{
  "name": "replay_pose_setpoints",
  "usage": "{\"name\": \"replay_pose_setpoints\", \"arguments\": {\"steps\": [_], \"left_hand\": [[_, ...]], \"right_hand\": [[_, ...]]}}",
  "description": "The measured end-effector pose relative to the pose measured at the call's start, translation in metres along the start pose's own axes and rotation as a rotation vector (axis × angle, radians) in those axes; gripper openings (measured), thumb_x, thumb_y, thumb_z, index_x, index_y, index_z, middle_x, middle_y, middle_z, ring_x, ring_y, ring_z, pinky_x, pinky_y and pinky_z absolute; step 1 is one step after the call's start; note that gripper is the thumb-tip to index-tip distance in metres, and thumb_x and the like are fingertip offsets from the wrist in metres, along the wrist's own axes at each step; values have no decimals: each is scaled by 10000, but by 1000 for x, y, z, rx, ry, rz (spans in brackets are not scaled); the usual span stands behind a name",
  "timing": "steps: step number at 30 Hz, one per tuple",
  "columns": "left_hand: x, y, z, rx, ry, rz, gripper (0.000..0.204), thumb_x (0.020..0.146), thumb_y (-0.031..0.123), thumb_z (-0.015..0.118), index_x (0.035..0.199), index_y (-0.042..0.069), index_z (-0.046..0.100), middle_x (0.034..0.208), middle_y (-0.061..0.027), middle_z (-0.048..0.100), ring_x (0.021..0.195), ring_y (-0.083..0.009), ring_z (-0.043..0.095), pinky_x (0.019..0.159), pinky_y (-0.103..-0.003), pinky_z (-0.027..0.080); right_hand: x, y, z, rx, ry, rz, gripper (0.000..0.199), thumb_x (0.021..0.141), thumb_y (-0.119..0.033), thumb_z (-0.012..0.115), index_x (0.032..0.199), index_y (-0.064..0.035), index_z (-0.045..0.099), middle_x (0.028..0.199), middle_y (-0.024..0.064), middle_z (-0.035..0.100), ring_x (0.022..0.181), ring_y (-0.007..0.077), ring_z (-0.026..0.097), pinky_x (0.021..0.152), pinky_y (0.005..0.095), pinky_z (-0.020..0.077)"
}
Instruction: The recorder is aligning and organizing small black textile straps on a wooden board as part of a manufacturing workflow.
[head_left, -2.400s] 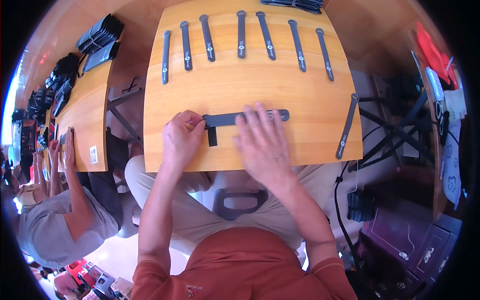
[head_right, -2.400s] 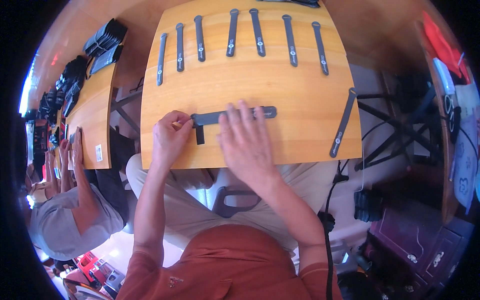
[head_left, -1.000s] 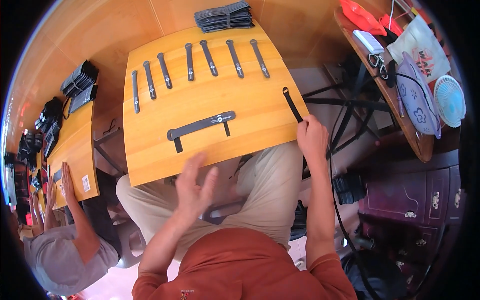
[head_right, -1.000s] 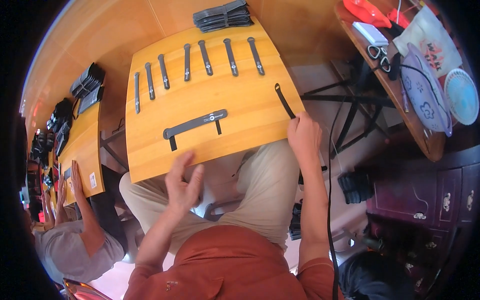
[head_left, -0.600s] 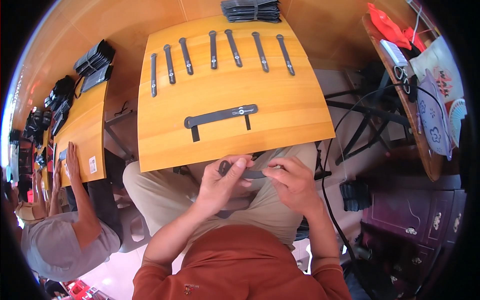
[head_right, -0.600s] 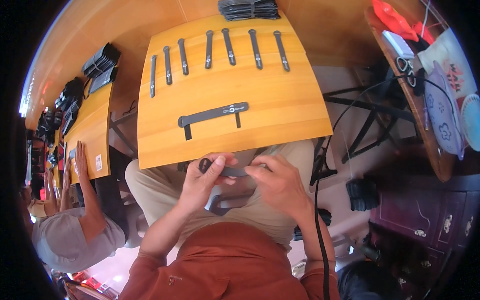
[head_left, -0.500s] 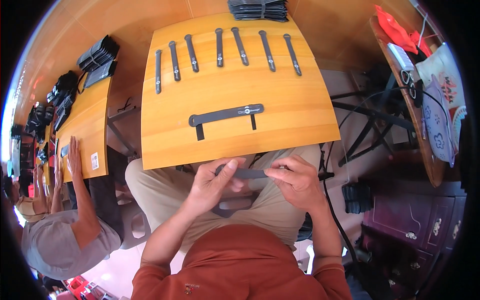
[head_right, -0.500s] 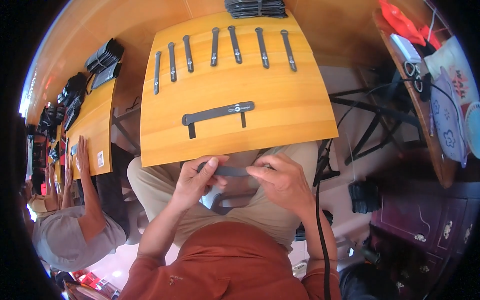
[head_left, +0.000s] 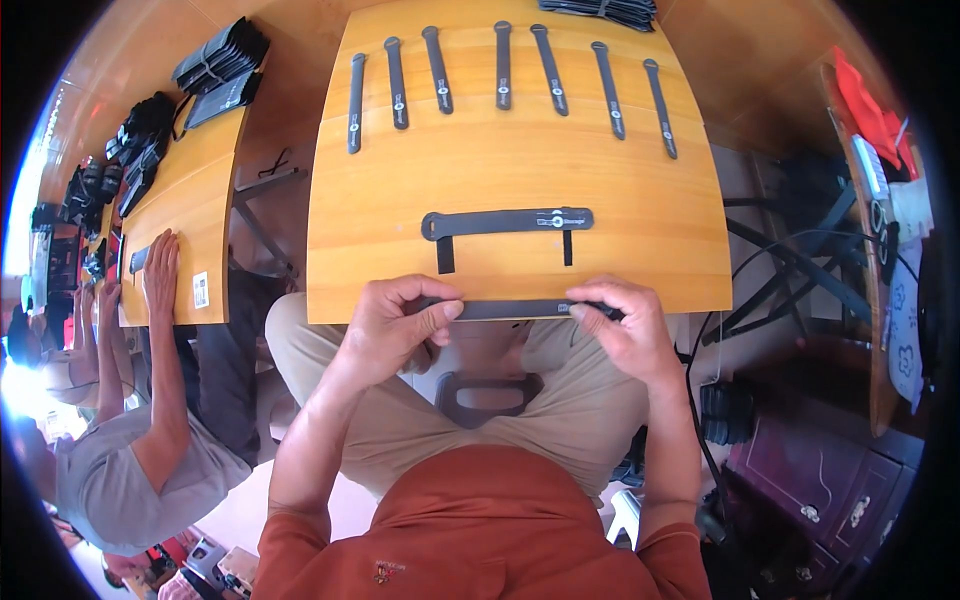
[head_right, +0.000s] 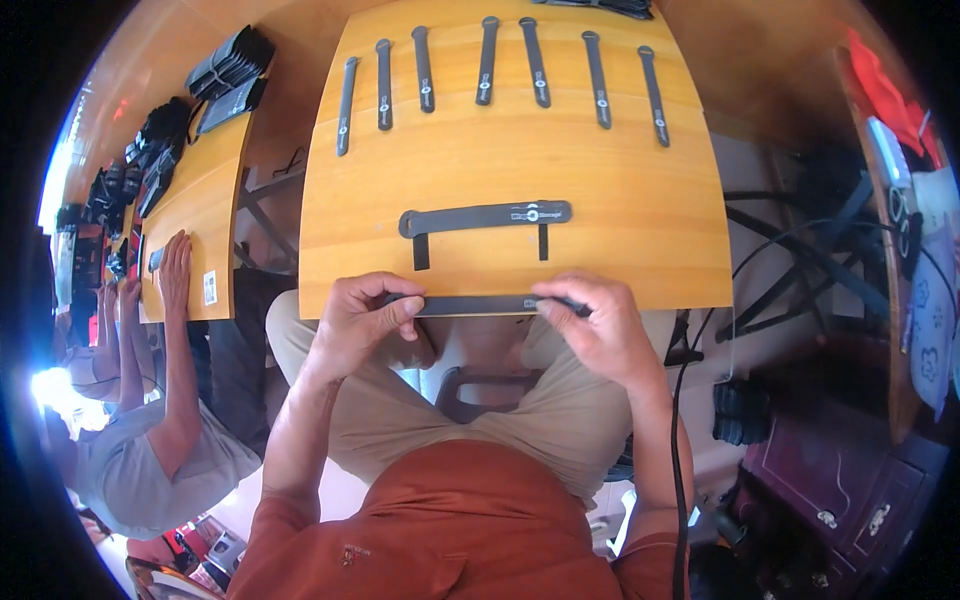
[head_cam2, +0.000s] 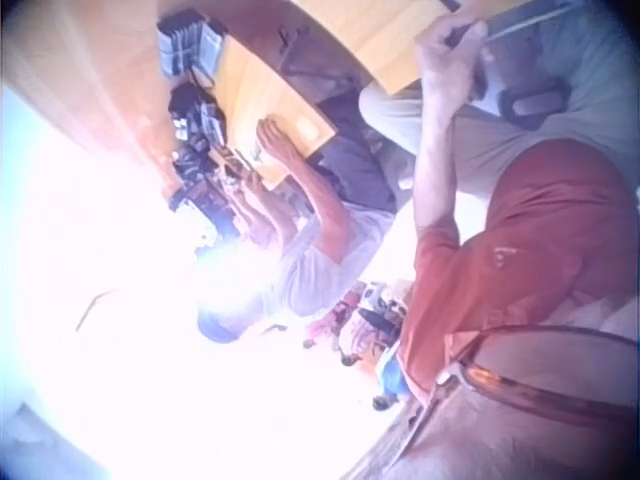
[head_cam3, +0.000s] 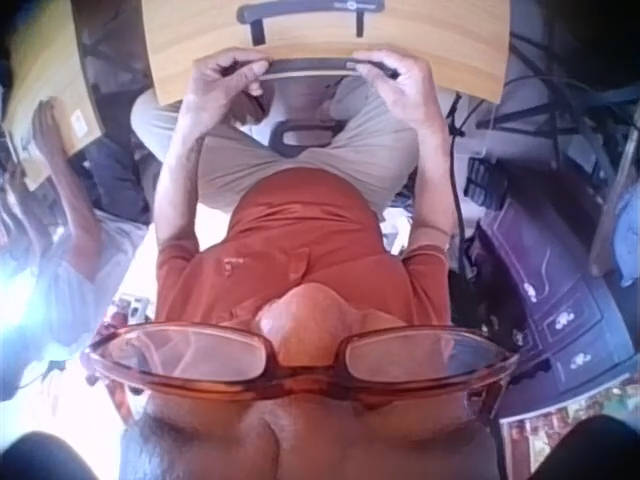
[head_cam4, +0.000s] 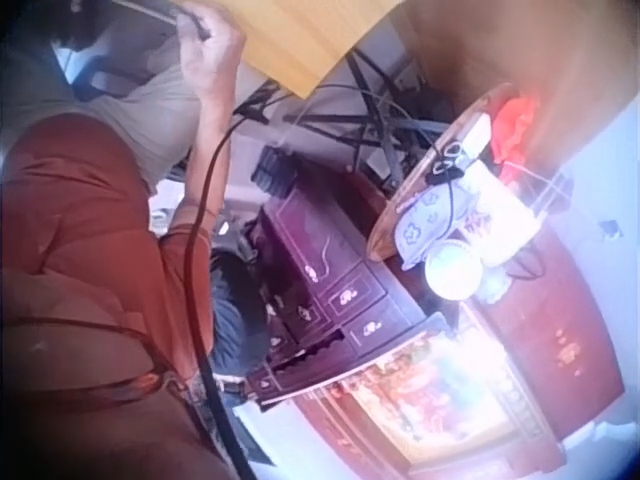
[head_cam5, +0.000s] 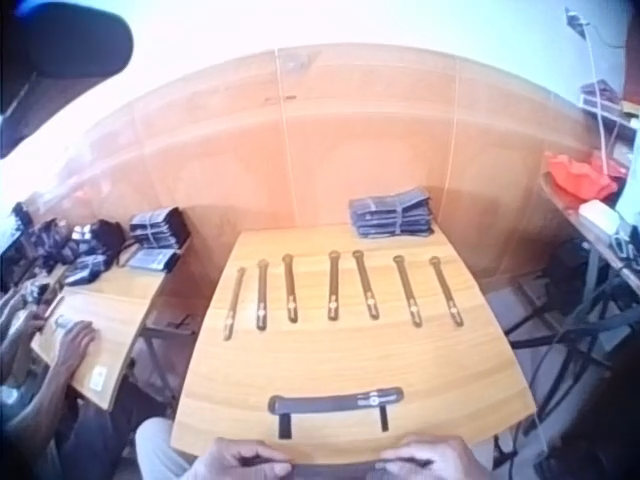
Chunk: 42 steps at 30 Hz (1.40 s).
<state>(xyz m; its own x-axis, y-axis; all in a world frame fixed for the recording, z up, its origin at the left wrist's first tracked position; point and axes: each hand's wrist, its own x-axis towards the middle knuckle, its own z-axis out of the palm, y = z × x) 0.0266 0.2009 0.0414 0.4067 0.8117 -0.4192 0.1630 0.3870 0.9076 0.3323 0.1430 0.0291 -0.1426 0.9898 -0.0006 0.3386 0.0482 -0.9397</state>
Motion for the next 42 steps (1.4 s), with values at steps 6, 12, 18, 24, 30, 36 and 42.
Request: {"name": "replay_pose_setpoints", "arguments": {"steps": [6, 12, 18, 24, 30, 36, 42], "left_hand": [[24, -3, -12, -47, 94, 31, 162, 986, 41, 717, 1123, -44, 730, 855, -47, 721, 750, -93, 669, 741, -244, 569], [48, -5, -21, 121, 222, 113, 161, 972, 40, 736, 1109, -44, 742, 847, -34, 724, 764, -81, 659, 726, -224, 543], [63, -2, -25, 115, 240, 69, 162, 977, 44, 730, 1110, -48, 742, 869, -30, 731, 776, -73, 659, 715, -204, 534], [68, 0, -29, 33, 224, 38, 177, 983, 33, 717, 1134, -59, 724, 906, -48, 734, 783, -68, 669, 727, -198, 553], [70, 1, -27, 143, 266, 28, 142, 979, 23, 717, 1091, -64, 722, 855, -39, 724, 747, -55, 652, 711, -201, 558], [68, 2, -27, 95, 308, 1, 148, 989, 41, 709, 1086, -68, 732, 833, -37, 721, 725, -53, 644, 689, -198, 548], [70, 3, -25, 244, 322, -11, 158, 995, 41, 696, 1089, -80, 731, 826, -38, 716, 713, -55, 632, 668, -201, 535]], "right_hand": [[22, 22, 6, 281, 156, 124, 163, 958, -16, 724, 1107, 49, 739, 926, 60, 738, 841, 107, 695, 738, 244, 573], [40, 35, 1, 286, 250, 172, 175, 962, -51, 745, 1096, 61, 725, 889, 67, 735, 752, 102, 698, 697, 254, 596], [61, 41, 1, 259, 301, 116, 185, 976, -39, 720, 1127, 66, 708, 862, 56, 724, 725, 84, 677, 666, 242, 604], [65, 37, 0, 192, 312, 213, 187, 969, -46, 731, 1120, 63, 713, 833, 48, 699, 721, 70, 657, 613, 237, 568], [64, 40, 0, 39, 358, 182, 169, 964, -25, 722, 1114, 54, 719, 857, 40, 681, 670, 64, 613, 580, 222, 512], [67, 31, 2, 35, 341, 117, 147, 970, 32, 670, 1106, 73, 708, 844, 54, 673, 654, 73, 607, 596, 225, 496], [67, 34, 1, -22, 360, 144, 145, 955, 41, 681, 1093, 77, 707, 852, 64, 681, 656, 76, 601, 593, 223, 477]]}}
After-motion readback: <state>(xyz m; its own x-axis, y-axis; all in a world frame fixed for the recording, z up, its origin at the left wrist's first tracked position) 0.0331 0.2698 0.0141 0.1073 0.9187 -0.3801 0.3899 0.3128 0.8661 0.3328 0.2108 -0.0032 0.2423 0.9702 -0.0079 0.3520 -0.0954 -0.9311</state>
